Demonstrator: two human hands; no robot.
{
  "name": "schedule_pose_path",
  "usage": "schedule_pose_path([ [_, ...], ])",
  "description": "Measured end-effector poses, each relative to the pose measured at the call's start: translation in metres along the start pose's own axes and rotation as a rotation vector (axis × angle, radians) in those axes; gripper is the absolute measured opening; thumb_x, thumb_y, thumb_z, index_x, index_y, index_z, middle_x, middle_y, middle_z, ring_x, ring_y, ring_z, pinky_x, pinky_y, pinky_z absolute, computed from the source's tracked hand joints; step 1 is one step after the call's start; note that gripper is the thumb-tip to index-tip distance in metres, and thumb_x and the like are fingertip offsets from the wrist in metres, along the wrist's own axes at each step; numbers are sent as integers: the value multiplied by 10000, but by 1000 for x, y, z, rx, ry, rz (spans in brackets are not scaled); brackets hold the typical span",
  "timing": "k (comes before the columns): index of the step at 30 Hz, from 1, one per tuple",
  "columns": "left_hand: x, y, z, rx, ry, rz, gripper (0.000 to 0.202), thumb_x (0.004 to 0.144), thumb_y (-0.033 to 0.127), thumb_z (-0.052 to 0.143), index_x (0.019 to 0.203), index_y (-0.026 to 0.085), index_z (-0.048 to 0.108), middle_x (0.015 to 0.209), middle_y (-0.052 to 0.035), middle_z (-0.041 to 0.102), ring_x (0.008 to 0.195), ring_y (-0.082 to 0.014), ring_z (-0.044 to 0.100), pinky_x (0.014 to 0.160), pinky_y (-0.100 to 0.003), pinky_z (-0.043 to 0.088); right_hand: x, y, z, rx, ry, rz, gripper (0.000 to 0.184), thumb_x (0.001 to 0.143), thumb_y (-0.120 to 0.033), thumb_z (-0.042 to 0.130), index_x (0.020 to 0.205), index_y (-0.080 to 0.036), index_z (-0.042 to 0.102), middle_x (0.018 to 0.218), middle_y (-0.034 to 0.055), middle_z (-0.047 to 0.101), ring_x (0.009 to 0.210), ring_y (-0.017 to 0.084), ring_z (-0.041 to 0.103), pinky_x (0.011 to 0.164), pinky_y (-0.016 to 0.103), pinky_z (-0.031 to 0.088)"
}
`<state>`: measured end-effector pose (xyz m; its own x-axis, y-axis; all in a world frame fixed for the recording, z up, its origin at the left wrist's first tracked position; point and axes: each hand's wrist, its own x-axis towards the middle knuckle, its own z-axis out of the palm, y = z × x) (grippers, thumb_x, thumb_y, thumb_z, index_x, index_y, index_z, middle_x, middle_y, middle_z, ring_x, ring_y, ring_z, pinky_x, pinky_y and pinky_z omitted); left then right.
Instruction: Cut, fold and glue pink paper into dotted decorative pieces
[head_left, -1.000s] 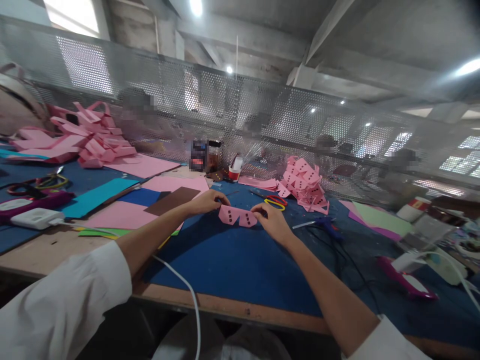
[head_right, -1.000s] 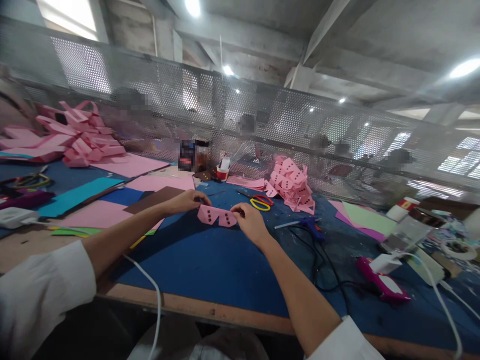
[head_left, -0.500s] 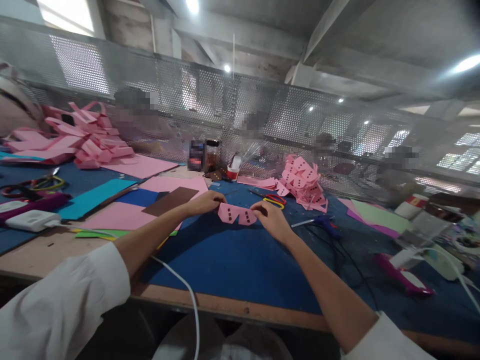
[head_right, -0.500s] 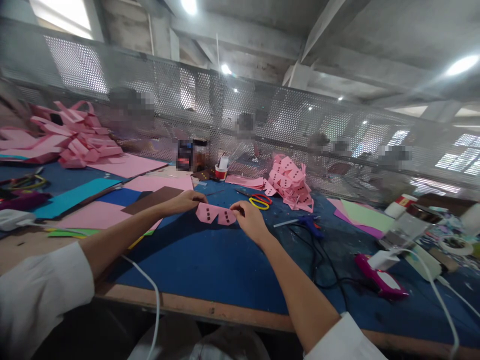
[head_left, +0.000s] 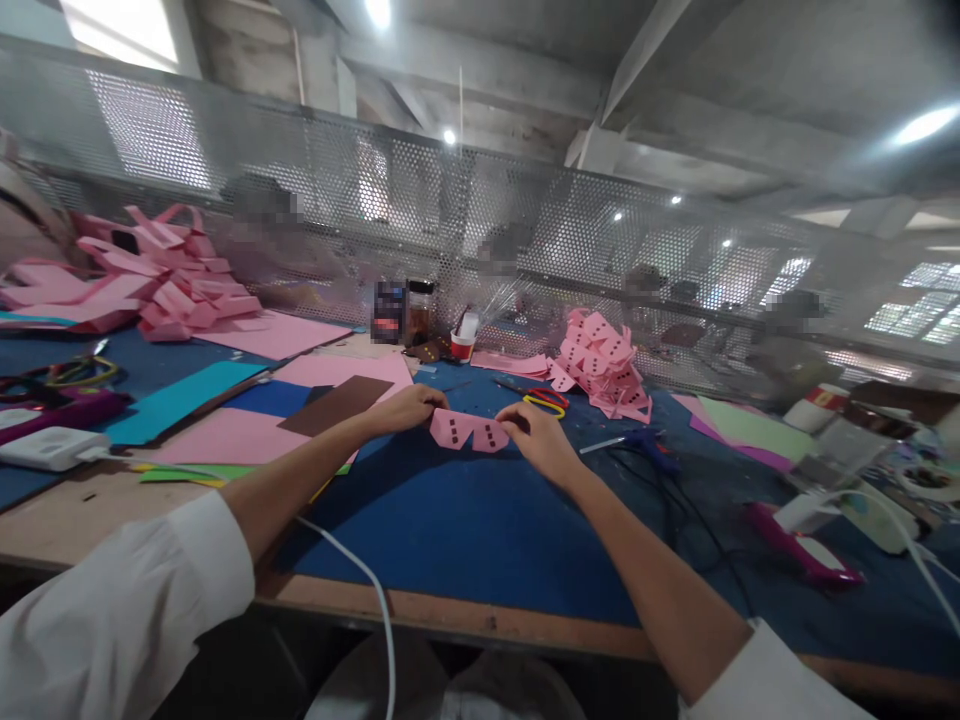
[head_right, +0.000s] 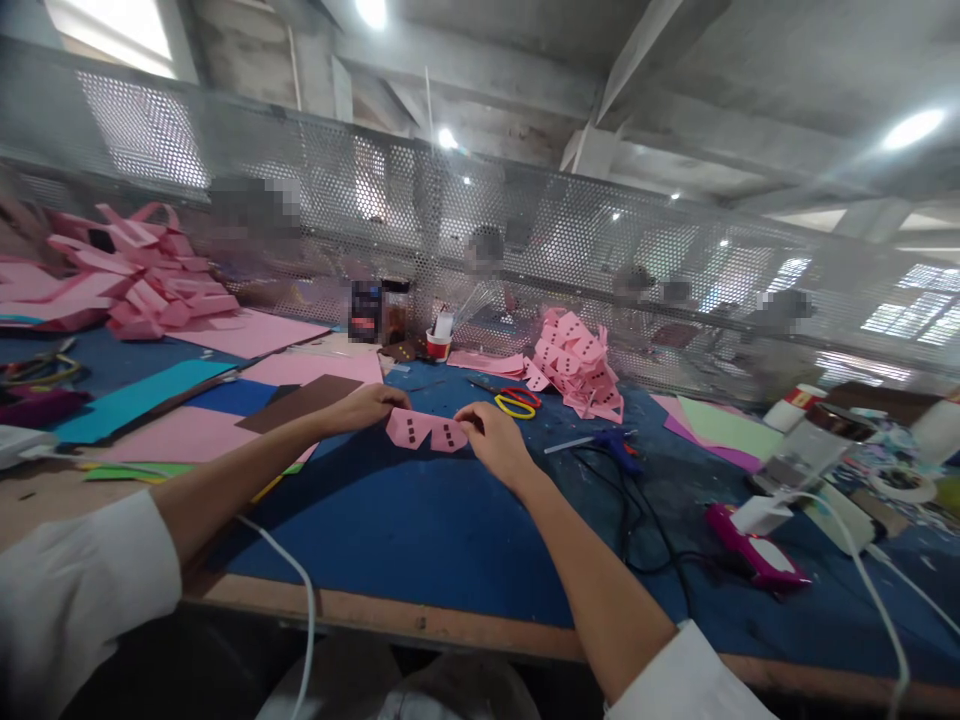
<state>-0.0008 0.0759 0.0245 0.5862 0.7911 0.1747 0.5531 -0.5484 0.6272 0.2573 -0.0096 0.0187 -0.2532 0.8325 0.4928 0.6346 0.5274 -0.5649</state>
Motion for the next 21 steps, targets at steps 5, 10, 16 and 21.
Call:
schedule_pose_path([
  [5, 0, 2, 2, -39, 83, 19, 431, 625, 158, 404, 899, 181, 736, 908, -36, 745, 866, -206, 661, 726, -254, 483, 0, 3, 1, 11, 19, -11, 178, 856, -150, 538, 944, -222, 675, 950, 25, 692, 873, 159, 618, 800, 285, 461],
  [10, 1, 2, -1, -99, 256, 28, 532, 674, 195, 392, 1138, 151, 648, 1117, -73, 704, 760, -185, 674, 751, -308, 524, 3, 1, -3, -1, 75, -1, 160, 853, -163, 562, 945, -214, 683, 936, 17, 703, 860, 154, 633, 793, 276, 473],
  [16, -3, 3, -5, -107, 446, -12, 560, 665, 218, 404, 1167, 155, 644, 973, -46, 731, 636, -170, 657, 645, -285, 528, 24, -6, -34, -39, 175, 1, 172, 860, -177, 550, 963, -191, 687, 947, 20, 724, 838, 135, 655, 786, 260, 500],
  [21, -4, 6, -2, -86, 433, -15, 505, 701, 251, 419, 1141, 137, 638, 1004, -81, 728, 612, -174, 645, 617, -295, 541, 55, -3, -108, -143, 270, 1, 178, 836, -196, 586, 962, -185, 712, 943, 22, 730, 838, 141, 653, 806, 276, 497],
])
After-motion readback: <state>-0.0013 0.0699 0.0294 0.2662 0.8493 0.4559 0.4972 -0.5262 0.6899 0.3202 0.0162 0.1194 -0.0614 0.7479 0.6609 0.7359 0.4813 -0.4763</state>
